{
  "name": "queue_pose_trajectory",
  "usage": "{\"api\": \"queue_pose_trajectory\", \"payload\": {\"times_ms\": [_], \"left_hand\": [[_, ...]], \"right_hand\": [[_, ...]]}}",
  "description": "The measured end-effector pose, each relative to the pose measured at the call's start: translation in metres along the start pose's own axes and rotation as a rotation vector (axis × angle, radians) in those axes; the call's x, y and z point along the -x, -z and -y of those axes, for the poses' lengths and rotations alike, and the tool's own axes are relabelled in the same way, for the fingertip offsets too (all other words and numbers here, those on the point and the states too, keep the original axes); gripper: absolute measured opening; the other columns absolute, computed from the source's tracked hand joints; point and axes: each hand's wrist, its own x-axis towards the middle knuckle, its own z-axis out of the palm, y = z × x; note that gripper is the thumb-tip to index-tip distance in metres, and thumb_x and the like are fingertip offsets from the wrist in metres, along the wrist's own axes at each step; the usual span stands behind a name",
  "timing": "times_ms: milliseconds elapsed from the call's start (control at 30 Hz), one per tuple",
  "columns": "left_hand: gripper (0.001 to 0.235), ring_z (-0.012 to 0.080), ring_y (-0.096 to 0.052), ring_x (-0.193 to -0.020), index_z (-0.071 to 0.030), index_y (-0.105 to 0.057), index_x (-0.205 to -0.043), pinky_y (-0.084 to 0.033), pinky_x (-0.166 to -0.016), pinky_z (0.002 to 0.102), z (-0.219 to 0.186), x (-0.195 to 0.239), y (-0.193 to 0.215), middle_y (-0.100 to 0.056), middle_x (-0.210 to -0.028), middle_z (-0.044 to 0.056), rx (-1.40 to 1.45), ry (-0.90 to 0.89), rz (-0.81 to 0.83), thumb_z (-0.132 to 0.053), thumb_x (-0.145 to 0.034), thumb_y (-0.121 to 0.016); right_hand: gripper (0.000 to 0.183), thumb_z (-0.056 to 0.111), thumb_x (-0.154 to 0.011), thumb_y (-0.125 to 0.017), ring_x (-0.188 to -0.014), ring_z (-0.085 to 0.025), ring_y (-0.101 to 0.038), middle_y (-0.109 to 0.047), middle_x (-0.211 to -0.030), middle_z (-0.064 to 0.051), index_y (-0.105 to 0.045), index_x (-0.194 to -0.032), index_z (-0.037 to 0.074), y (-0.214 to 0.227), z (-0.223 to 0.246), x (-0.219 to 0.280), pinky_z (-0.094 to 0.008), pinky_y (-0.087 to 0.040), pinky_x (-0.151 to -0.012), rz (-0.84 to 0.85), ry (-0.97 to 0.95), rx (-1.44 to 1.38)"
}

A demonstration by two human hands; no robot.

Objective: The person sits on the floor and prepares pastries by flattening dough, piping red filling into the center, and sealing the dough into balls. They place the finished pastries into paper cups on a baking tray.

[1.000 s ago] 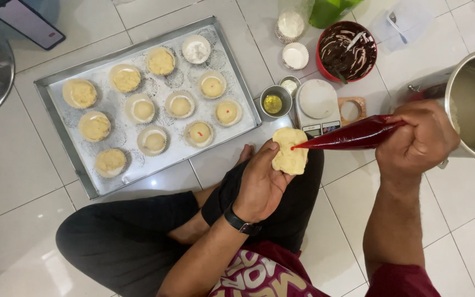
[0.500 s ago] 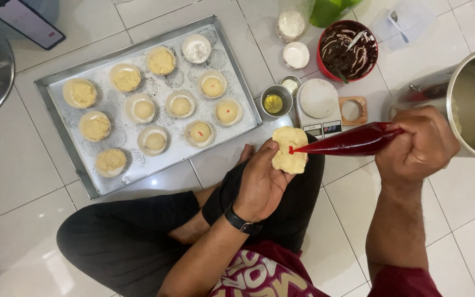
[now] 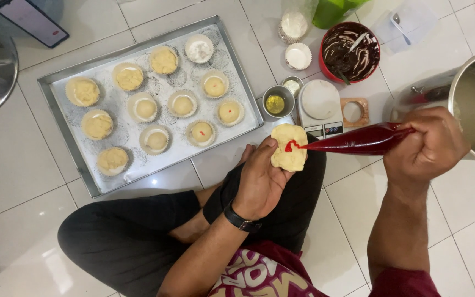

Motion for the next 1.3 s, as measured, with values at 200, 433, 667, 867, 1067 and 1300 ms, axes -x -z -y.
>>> {"api": "queue_pose_trajectory", "payload": {"times_ms": [200, 433, 667, 867, 1067, 1300], "left_hand": [[0.031, 0.0244, -0.061, -0.118, 0.000, -0.056, -0.119, -0.054, -0.099, 0.044, 0.001, 0.000, -0.001, -0.064, -0.124, 0.017, -0.024, 0.031, -0.012, -0.017, -0.094, -0.063], [0.029, 0.0277, -0.063, -0.116, -0.013, -0.034, -0.096, -0.056, -0.096, 0.050, -0.001, 0.004, -0.006, -0.064, -0.117, 0.019, 0.033, 0.011, -0.044, -0.008, -0.094, -0.062], [0.021, 0.0319, -0.064, -0.117, -0.010, -0.043, -0.097, -0.056, -0.095, 0.050, -0.002, 0.004, -0.006, -0.065, -0.122, 0.020, 0.018, 0.000, -0.022, -0.013, -0.093, -0.064], [0.022, 0.0301, -0.063, -0.117, -0.009, -0.043, -0.098, -0.055, -0.098, 0.051, -0.002, 0.005, -0.007, -0.065, -0.120, 0.020, 0.017, -0.003, -0.018, -0.012, -0.093, -0.064], [0.035, 0.0262, -0.059, -0.123, 0.002, -0.057, -0.124, -0.051, -0.105, 0.044, 0.001, 0.003, 0.001, -0.062, -0.130, 0.017, -0.033, 0.058, 0.064, -0.020, -0.098, -0.058], [0.035, 0.0251, -0.058, -0.125, 0.002, -0.057, -0.126, -0.050, -0.105, 0.044, 0.002, 0.002, 0.002, -0.062, -0.130, 0.016, -0.028, 0.038, 0.065, -0.020, -0.098, -0.058]], "right_hand": [[0.014, -0.019, -0.075, -0.038, -0.066, -0.039, -0.052, -0.058, -0.075, -0.030, -0.051, -0.075, -0.014, -0.001, 0.004, 0.005, -0.046, -0.041, -0.062, -0.008, 0.000, -0.010], [0.018, -0.018, -0.076, -0.036, -0.066, -0.037, -0.048, -0.054, -0.075, -0.028, -0.053, -0.076, -0.014, -0.003, 0.003, 0.005, -0.044, -0.037, -0.062, -0.019, -0.016, 0.012], [0.017, -0.019, -0.080, -0.038, -0.067, -0.037, -0.050, -0.057, -0.076, -0.029, -0.054, -0.077, -0.014, -0.002, 0.004, 0.005, -0.044, -0.039, -0.063, -0.020, -0.024, -0.011], [0.016, -0.019, -0.079, -0.038, -0.065, -0.036, -0.048, -0.056, -0.073, -0.027, -0.051, -0.074, -0.013, -0.004, 0.008, 0.004, -0.043, -0.036, -0.061, -0.030, -0.030, -0.024], [0.017, -0.020, -0.079, -0.038, -0.064, -0.036, -0.050, -0.056, -0.072, -0.027, -0.053, -0.075, -0.013, -0.007, 0.009, 0.004, -0.042, -0.037, -0.060, -0.040, -0.037, -0.041], [0.017, -0.018, -0.077, -0.038, -0.064, -0.037, -0.052, -0.055, -0.069, -0.025, -0.053, -0.074, -0.013, -0.007, 0.010, 0.007, -0.043, -0.040, -0.060, -0.023, -0.046, -0.077]]}}
